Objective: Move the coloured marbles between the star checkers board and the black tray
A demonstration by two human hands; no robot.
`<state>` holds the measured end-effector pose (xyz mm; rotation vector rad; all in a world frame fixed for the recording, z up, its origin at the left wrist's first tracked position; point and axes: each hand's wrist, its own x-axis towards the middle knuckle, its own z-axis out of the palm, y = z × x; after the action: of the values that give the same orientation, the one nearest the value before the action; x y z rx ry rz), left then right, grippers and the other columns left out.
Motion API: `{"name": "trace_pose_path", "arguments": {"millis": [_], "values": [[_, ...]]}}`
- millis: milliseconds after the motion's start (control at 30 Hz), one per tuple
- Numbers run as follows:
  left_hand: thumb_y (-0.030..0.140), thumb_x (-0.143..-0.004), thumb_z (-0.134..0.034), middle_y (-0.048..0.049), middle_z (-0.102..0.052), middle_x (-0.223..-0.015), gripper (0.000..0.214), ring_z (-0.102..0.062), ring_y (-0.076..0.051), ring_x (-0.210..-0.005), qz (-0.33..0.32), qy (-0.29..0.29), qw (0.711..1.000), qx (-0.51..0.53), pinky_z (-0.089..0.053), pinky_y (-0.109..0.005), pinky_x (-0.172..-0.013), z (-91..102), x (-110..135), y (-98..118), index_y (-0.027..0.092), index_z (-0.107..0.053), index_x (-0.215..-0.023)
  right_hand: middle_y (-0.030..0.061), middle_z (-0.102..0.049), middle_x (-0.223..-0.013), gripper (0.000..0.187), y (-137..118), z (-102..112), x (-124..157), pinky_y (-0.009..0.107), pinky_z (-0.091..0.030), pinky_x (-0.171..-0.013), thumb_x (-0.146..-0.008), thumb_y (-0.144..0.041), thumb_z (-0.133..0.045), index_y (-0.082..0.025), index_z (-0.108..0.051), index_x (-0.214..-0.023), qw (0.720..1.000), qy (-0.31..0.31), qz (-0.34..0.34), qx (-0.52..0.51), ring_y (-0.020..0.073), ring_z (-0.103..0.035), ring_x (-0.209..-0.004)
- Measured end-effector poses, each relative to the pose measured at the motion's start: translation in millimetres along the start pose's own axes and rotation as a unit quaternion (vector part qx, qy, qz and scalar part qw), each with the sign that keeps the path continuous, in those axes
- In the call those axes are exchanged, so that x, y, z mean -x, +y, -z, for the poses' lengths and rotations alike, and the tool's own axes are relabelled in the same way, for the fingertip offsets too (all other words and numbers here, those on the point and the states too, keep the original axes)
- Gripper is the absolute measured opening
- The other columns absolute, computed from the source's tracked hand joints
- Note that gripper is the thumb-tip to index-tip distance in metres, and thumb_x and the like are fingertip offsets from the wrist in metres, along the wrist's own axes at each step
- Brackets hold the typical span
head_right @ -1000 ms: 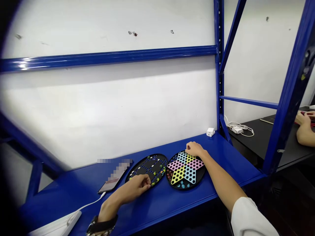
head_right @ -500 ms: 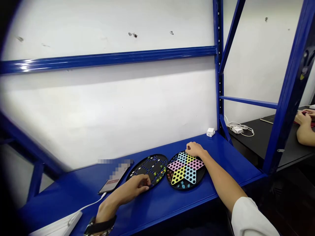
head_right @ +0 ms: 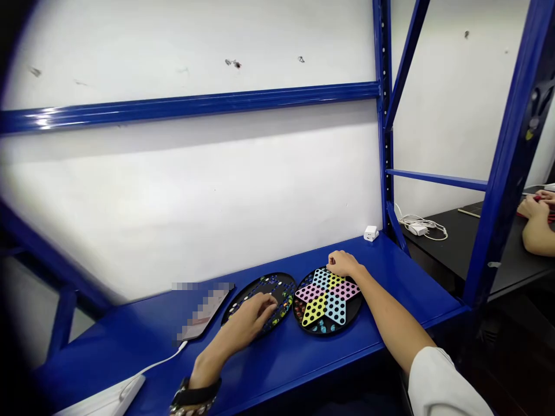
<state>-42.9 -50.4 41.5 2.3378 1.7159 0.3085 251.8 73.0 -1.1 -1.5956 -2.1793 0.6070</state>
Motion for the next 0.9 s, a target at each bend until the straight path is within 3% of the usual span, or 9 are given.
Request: {"name": "trace_pose_path", "arguments": {"millis": [100,233,433,700,900], "values": [[0.035,-0.097,-0.033,-0.0064,-0.066,-0.105,0.031,-0.063,-0.02,-0.094,0.015,0.022,0.998,-0.049,-0.044,-0.03,-0.079,-16.3,-7,10,0.023,-0.061,-0.102,0.003,-0.065,-0.082,0.014,0,0,0,0.024,-0.033,-0.059,-0.084,-0.03,-0.057,-0.02,-0.059,-0.075,1.0,-0.002,0.003,0.001,0.0133,-0.055,-0.068],[0.034,-0.097,-0.037,-0.0059,-0.068,-0.107,0.025,-0.065,-0.022,-0.095,0.025,-0.006,0.995,-0.091,-0.044,-0.029,-0.073,-25.6,-9,22,0.024,-0.057,-0.108,0.0025,-0.066,-0.081,0.015,0,0,0,0.024,-0.033,-0.059,-0.084,-0.031,-0.056,-0.02,-0.058,-0.074,1.0,-0.004,0.003,0.006,0.013,-0.055,-0.068],[0.032,-0.096,-0.039,-0.0037,-0.068,-0.106,0.023,-0.065,-0.02,-0.093,0.008,-0.018,0.998,-0.058,-0.043,-0.029,-0.074,-21.3,-5,25,0.025,-0.06,-0.103,0.0028,-0.066,-0.082,0.016,2,-1,-1,0.024,-0.033,-0.06,-0.084,-0.033,-0.059,-0.02,-0.06,-0.075,1.0,-0.001,-0.001,0.013,0.0134,-0.056,-0.069],[0.036,-0.087,-0.052,-0.0029,-0.071,-0.097,0.024,-0.064,-0.021,-0.092,0.019,-0.032,0.999,-0.004,-0.043,-0.028,-0.078,-18.1,-7,14,0.025,-0.066,-0.103,0.0025,-0.065,-0.08,0.015,4,-1,-2,0.024,-0.033,-0.058,-0.084,-0.032,-0.056,-0.02,-0.06,-0.076,1.0,0.0,0.003,0.014,0.0128,-0.054,-0.065],[0.042,-0.094,-0.039,-0.0028,-0.073,-0.098,0.035,-0.065,-0.02,-0.091,0.017,-0.042,0.998,0.045,-0.044,-0.026,-0.078,-10.7,-9,9,0.025,-0.069,-0.099,0.0036,-0.066,-0.084,0.015,-1,2,1,0.024,-0.033,-0.058,-0.083,-0.033,-0.058,-0.02,-0.06,-0.077,1.0,-0.008,-0.005,0.01,0.0134,-0.055,-0.069]]}}
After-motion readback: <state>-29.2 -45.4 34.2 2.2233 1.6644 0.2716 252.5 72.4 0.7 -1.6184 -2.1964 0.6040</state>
